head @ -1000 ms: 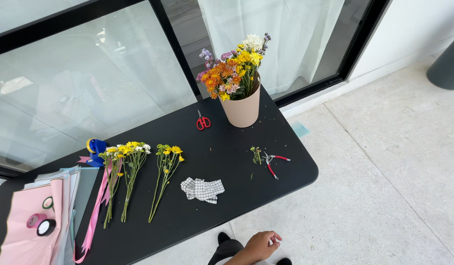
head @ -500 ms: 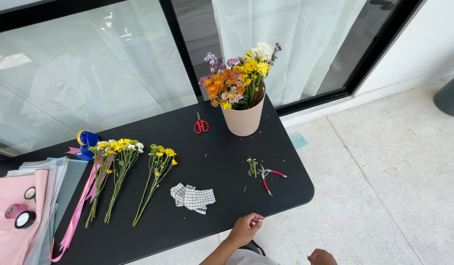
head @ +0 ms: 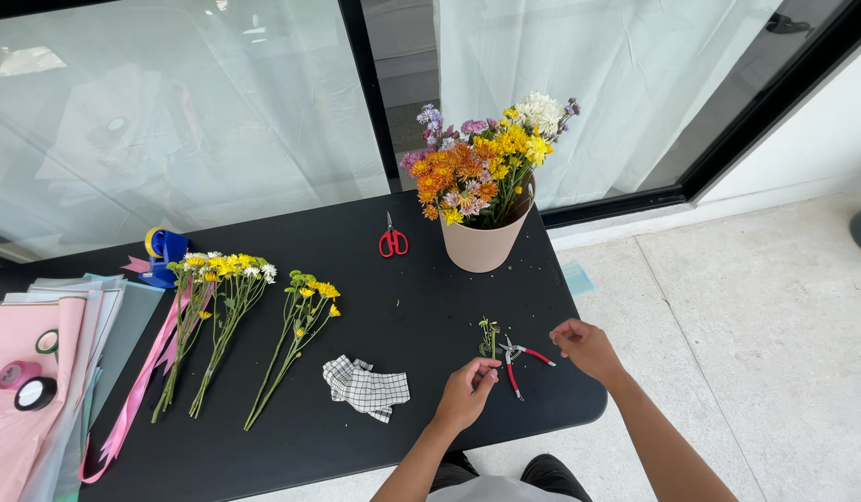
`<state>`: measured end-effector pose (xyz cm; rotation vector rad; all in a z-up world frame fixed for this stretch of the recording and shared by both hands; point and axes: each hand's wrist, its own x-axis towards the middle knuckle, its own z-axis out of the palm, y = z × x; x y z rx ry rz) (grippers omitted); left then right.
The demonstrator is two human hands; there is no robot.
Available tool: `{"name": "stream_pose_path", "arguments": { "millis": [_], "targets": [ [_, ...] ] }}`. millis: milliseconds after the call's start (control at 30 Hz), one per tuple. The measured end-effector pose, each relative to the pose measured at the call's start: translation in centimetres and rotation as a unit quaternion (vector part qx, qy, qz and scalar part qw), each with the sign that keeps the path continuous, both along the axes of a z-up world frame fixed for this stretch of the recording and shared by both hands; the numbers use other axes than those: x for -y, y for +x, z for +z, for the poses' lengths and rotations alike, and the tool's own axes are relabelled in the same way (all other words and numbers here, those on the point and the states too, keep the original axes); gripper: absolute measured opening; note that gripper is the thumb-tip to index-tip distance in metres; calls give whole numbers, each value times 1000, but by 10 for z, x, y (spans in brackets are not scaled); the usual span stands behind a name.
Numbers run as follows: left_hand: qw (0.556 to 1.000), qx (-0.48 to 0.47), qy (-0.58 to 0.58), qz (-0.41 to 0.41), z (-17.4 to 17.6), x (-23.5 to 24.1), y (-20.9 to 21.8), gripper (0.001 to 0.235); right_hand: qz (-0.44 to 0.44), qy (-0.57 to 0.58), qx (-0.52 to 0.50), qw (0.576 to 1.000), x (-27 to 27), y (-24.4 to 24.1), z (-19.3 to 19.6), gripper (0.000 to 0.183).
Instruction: The person cleans flower stems with a cloth and cuts them using shears before placing them into a vase.
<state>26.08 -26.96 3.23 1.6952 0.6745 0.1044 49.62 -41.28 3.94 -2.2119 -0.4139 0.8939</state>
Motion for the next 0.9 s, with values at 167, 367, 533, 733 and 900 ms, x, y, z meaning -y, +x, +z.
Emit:
{"name": "stream_pose_path", "arguments": {
  "millis": [167, 367, 533, 733, 900],
  "targets": [
    [998, 16, 18, 63, 0, -16, 0, 27, 17, 75, 52, 996, -93, 67, 63, 16],
    [986, 19, 41, 158, 13, -8, 2, 27, -2, 234, 26, 972, -177, 139, 68, 41],
    [981, 10, 53, 188, 25, 0, 34, 27, -16, 217, -28, 976, -206, 169, 58, 71],
    [975, 77, 108, 178, 39, -11, 108, 24, 71, 252, -20, 965, -209, 145, 73, 57],
    [942, 90, 298, 129, 48, -33, 180, 22, 186, 199, 33, 962, -213, 138, 58, 53]
  ]
}}
